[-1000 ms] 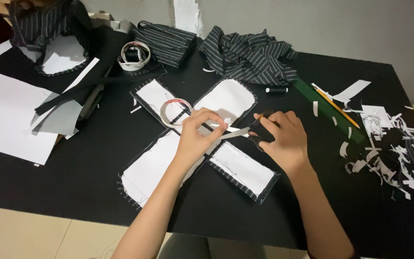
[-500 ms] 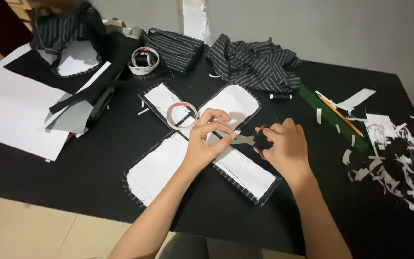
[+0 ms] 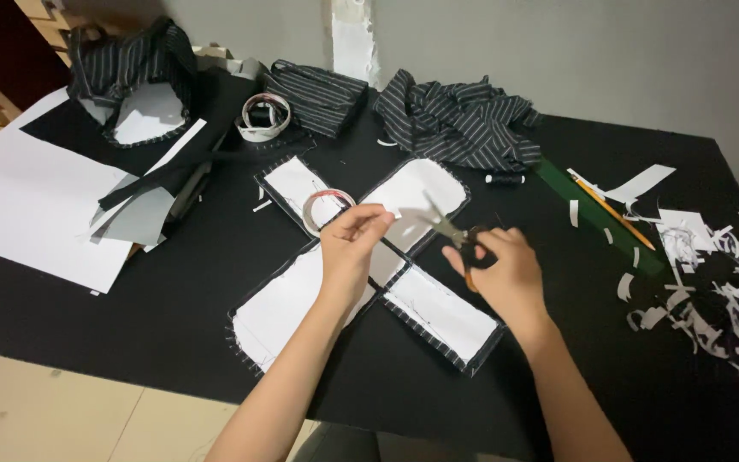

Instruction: Applying double-sided tape to the edges of a cross-shaped material

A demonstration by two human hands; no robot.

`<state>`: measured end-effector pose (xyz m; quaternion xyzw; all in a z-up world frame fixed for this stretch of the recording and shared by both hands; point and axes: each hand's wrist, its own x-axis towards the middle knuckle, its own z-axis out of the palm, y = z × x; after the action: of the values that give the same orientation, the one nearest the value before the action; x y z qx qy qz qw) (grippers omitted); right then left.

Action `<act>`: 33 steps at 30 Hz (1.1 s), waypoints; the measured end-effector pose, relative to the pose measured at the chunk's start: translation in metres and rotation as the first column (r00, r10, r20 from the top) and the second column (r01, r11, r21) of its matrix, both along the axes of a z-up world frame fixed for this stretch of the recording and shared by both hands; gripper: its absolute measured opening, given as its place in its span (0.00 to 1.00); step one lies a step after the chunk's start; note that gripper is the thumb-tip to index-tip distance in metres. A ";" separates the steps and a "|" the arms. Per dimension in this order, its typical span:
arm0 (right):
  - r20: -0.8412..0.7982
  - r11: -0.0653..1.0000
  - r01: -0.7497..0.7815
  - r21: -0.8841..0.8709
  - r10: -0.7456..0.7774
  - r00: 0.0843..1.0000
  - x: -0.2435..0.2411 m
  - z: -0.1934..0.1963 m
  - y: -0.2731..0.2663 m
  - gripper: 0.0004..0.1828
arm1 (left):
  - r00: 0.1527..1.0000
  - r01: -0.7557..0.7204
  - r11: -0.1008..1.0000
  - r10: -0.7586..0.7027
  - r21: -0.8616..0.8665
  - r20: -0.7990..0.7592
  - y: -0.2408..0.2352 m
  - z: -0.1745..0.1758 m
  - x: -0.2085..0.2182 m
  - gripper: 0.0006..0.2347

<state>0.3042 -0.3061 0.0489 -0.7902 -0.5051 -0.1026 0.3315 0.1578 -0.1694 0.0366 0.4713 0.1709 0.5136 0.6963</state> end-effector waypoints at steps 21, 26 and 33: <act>-0.584 0.957 -0.241 -0.161 0.104 0.805 -0.041 0.019 0.007 0.18 | 0.995 0.101 0.984 -0.101 -0.145 0.006 -0.006 0.002 0.006 0.05; -0.559 0.961 -0.236 -0.144 0.118 0.821 -0.037 0.006 0.008 0.20 | 0.994 0.095 0.985 -0.101 -0.141 -0.032 -0.004 -0.005 0.009 0.04; -0.520 0.967 -0.230 -0.108 0.142 0.842 -0.036 -0.001 0.009 0.26 | 0.996 0.037 0.993 -0.045 -0.112 -0.074 -0.007 0.003 0.005 0.04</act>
<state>0.2683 -0.2968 0.0483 -0.7611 -0.4812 0.1844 0.3940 0.1624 -0.1760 0.0396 0.4546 0.2159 0.4706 0.7248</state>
